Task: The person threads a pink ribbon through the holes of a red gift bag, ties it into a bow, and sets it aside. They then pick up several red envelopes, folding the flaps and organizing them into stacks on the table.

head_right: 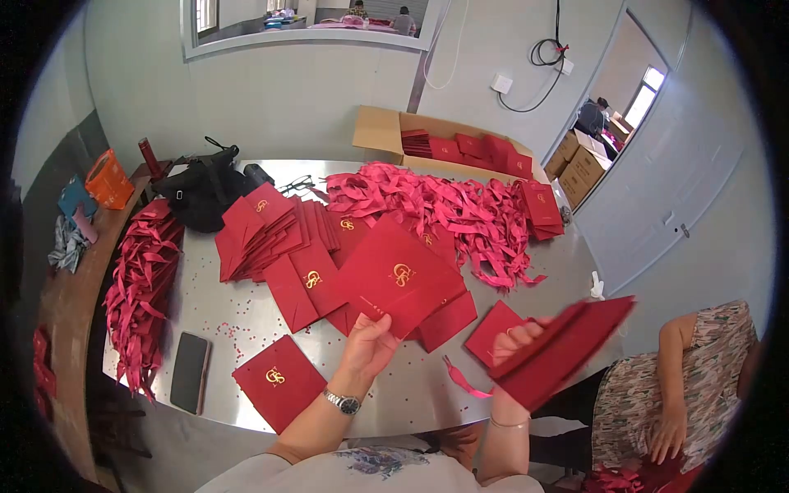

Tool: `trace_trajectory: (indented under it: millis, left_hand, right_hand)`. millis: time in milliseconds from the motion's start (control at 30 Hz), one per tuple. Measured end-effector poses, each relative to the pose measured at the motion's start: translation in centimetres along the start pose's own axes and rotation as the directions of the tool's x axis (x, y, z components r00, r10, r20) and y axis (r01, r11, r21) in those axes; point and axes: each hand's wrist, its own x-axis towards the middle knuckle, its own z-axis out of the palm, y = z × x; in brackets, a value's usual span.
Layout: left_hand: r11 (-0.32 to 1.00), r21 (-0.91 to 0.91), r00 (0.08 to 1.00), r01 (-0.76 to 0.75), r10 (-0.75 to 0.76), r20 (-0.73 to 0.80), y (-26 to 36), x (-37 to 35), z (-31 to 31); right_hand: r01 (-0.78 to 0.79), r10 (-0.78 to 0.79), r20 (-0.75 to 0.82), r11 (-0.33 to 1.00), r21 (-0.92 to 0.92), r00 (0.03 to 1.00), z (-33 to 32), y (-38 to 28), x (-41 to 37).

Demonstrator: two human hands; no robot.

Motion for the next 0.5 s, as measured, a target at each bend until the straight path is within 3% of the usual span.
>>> trace_trajectory:
  millis: [33, 67, 133, 167, 233, 400, 500]
  left_hand:
    - [1.000, 0.001, 1.000, 0.002, -0.002, 0.001, 0.0, 0.0, 0.2]
    - [1.000, 0.007, 1.000, 0.001, -0.001, 0.002, -0.1, -0.1, 0.4]
    - [1.000, 0.016, 1.000, -0.003, 0.003, 0.007, -0.1, -0.1, 0.5]
    - [1.000, 0.028, 1.000, 0.000, -0.001, 0.013, -0.1, 0.1, 0.3]
    - [0.999, 0.043, 1.000, 0.011, -0.011, 0.004, -0.2, 0.1, -0.5]
    - [1.000, 0.000, 1.000, 0.004, -0.004, 0.002, -0.7, 0.1, -0.1]
    - [1.000, -0.001, 1.000, 0.010, -0.010, -0.011, -0.6, -0.1, 0.2]
  right_hand:
    - [-0.070, 0.062, -0.058, 0.987, -0.146, 0.996, -0.4, 1.1, -0.2]
    - [-0.116, -0.183, -0.380, 0.757, -0.643, 0.907, -2.3, 2.1, 0.0]
    - [-0.276, -0.161, -0.380, 0.445, -0.852, 0.911, -4.8, 2.9, 0.2]
    - [-0.270, -0.156, -0.372, 0.447, -0.853, 0.915, -4.6, 2.9, 0.5]
    - [-0.077, -0.189, -0.303, 0.724, -0.686, 0.934, -1.8, 3.5, 0.3]
    - [-0.043, -0.162, -0.229, 0.719, -0.693, 0.960, -2.7, 2.0, -0.4]
    - [-0.073, -0.205, -0.295, 0.694, -0.716, 0.933, -2.9, 2.7, -1.1]
